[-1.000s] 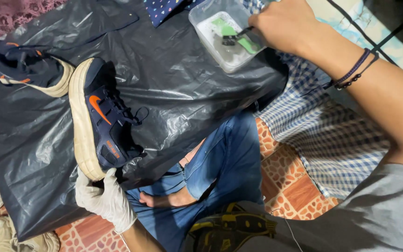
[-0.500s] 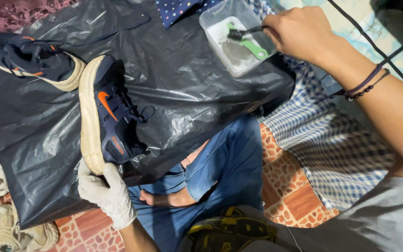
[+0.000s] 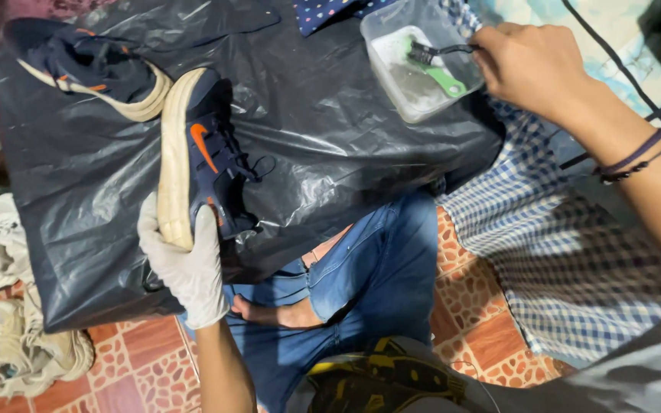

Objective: Repairing a sneaker by applying glue and pressing the sole to the upper using a tool

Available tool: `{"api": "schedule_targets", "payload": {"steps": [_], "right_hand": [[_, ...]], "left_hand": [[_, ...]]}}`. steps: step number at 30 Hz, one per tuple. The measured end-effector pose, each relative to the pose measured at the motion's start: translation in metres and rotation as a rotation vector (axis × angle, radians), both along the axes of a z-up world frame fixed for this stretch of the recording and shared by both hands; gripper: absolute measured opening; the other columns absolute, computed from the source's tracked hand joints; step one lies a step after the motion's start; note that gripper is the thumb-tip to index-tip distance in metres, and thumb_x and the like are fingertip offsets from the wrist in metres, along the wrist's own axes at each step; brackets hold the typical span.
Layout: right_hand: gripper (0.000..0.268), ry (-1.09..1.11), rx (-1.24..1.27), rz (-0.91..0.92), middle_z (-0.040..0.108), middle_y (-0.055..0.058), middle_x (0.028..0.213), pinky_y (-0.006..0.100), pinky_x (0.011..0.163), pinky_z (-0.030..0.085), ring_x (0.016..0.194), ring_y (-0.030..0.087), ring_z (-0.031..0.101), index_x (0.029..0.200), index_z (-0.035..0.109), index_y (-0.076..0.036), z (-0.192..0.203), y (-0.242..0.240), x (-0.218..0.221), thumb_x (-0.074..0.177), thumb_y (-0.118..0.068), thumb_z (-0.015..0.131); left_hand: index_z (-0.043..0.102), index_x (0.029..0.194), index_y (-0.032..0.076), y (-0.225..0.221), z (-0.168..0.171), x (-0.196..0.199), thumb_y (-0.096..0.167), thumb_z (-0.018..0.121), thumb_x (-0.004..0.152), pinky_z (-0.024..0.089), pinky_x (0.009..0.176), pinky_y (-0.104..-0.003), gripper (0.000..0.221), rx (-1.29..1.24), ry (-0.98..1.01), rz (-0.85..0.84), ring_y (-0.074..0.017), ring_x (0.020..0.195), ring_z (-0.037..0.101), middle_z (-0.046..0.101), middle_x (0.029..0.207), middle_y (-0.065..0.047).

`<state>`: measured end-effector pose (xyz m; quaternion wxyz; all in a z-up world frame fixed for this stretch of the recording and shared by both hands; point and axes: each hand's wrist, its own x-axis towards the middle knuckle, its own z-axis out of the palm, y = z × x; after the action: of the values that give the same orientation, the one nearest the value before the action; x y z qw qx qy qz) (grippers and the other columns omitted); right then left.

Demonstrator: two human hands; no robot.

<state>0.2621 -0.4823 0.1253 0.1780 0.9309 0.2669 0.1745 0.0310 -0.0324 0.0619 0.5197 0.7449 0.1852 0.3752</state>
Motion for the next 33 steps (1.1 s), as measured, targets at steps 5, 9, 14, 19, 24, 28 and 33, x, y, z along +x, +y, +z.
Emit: {"api": "schedule_targets", "payload": {"steps": [5, 9, 14, 19, 24, 28, 33], "right_hand": [[0.032, 0.48, 0.61, -0.005, 0.062, 0.016, 0.082, 0.048, 0.074, 0.041, 0.084, 0.038, 0.055, 0.14, 0.063, -0.005, 0.016, 0.037, -0.019, 0.113, -0.017, 0.051], [0.03, 0.489, 0.882, 0.217, 0.062, 0.007, 0.087, 0.036, 0.065, 0.037, 0.071, 0.017, 0.047, 0.133, 0.07, -0.001, -0.001, 0.092, -0.048, 0.12, -0.018, 0.05], [0.027, 0.743, 0.782, 0.193, 0.071, 0.019, 0.096, 0.054, 0.078, 0.048, 0.09, 0.04, 0.065, 0.125, 0.059, -0.011, 0.01, 0.198, -0.103, 0.109, -0.029, 0.049], [0.021, 0.783, 0.619, 0.371, 0.072, 0.026, 0.09, 0.065, 0.078, 0.051, 0.092, 0.052, 0.069, 0.118, 0.053, -0.013, -0.005, 0.274, -0.096, 0.106, -0.029, 0.048], [0.067, 0.329, 0.415, 0.362, 0.068, 0.022, 0.068, 0.059, 0.055, 0.044, 0.072, 0.054, 0.066, 0.075, 0.065, -0.012, -0.021, 0.318, -0.063, 0.111, -0.063, 0.039], [0.077, 0.136, 0.338, 0.376, 0.069, 0.02, 0.064, 0.054, 0.047, 0.044, 0.066, 0.05, 0.07, 0.08, 0.073, -0.014, -0.037, 0.32, -0.023, 0.109, -0.078, 0.042], [0.075, -0.034, 0.258, 0.673, 0.055, -0.001, 0.053, 0.041, 0.042, 0.031, 0.053, 0.026, 0.063, 0.06, 0.053, -0.02, -0.046, 0.319, -0.022, 0.109, -0.077, 0.044]], "left_hand": [[0.054, 0.138, 0.001, 0.005, -0.002, 0.003, 0.014, 0.082, 0.085, 0.051, 0.101, -0.03, 0.061, 0.004, 0.043, 0.062, -0.0217, 0.115, 0.062, 0.057, 0.132, -0.017], [0.055, 0.138, 0.0, 0.015, -0.01, 0.001, 0.015, 0.086, 0.084, 0.046, 0.109, -0.034, 0.064, 0.084, -0.012, -0.015, -0.0248, 0.122, 0.058, 0.057, 0.134, -0.017], [0.042, 0.154, 0.016, 0.022, -0.022, -0.002, 0.015, 0.097, 0.079, 0.04, 0.121, -0.035, 0.092, 0.059, -0.043, -0.097, -0.0234, 0.141, 0.048, 0.045, 0.155, -0.01], [0.047, 0.155, 0.021, 0.033, -0.027, -0.009, 0.011, 0.097, 0.077, 0.044, 0.119, -0.038, 0.094, 0.038, -0.114, -0.167, -0.023, 0.138, 0.054, 0.051, 0.149, -0.008], [0.039, 0.157, 0.014, 0.036, -0.016, -0.015, 0.023, 0.088, 0.091, 0.04, 0.124, -0.038, 0.082, 0.285, -0.049, -0.214, -0.0275, 0.144, 0.052, 0.047, 0.157, -0.013], [0.038, 0.157, 0.015, 0.037, -0.019, -0.015, 0.022, 0.086, 0.092, 0.039, 0.125, -0.036, 0.082, 0.255, -0.07, -0.223, -0.0262, 0.145, 0.051, 0.047, 0.157, -0.013], [0.038, 0.157, 0.015, 0.041, -0.023, -0.014, 0.025, 0.086, 0.091, 0.041, 0.123, -0.036, 0.082, 0.252, -0.048, -0.248, -0.0244, 0.144, 0.052, 0.048, 0.156, -0.011]]}}
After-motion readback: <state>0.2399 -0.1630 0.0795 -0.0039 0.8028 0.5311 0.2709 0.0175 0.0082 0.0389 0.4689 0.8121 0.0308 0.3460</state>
